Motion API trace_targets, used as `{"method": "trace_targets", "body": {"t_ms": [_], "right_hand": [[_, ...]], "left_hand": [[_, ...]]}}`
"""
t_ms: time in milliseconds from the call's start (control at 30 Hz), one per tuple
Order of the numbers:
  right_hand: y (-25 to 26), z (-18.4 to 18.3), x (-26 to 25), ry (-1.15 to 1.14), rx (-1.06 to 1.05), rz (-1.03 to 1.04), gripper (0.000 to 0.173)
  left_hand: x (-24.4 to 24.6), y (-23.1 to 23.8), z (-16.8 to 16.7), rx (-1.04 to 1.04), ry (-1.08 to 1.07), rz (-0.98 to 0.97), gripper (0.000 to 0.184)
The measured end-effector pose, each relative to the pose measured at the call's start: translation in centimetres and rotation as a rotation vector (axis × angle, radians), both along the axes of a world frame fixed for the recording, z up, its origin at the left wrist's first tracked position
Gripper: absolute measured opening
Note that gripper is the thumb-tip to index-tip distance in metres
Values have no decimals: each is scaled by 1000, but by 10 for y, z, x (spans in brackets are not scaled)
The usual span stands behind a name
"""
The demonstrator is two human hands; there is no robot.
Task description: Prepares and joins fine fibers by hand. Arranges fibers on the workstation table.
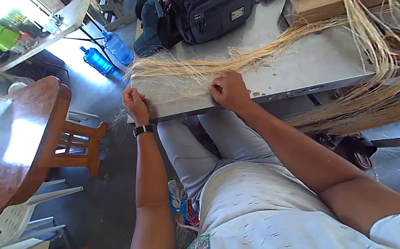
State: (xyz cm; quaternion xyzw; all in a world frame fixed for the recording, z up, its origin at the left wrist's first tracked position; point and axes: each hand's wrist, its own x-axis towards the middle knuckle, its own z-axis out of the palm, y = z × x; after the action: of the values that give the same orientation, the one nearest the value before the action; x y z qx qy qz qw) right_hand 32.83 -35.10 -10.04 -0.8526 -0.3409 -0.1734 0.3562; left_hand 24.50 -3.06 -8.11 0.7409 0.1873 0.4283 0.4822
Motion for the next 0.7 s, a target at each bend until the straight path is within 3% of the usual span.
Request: {"method": "trace_targets", "body": {"t_ms": [467, 600, 700], "right_hand": [[-1, 0, -1, 10, -81, -32, 30], [-1, 1, -1, 7, -67, -30, 23], [-1, 0, 0, 19, -71, -24, 31]], "left_hand": [[2, 5, -4, -29, -91, -99, 19], [1, 4, -2, -57, -137, -122, 19], [0, 5, -1, -38, -123, -140, 22]]}}
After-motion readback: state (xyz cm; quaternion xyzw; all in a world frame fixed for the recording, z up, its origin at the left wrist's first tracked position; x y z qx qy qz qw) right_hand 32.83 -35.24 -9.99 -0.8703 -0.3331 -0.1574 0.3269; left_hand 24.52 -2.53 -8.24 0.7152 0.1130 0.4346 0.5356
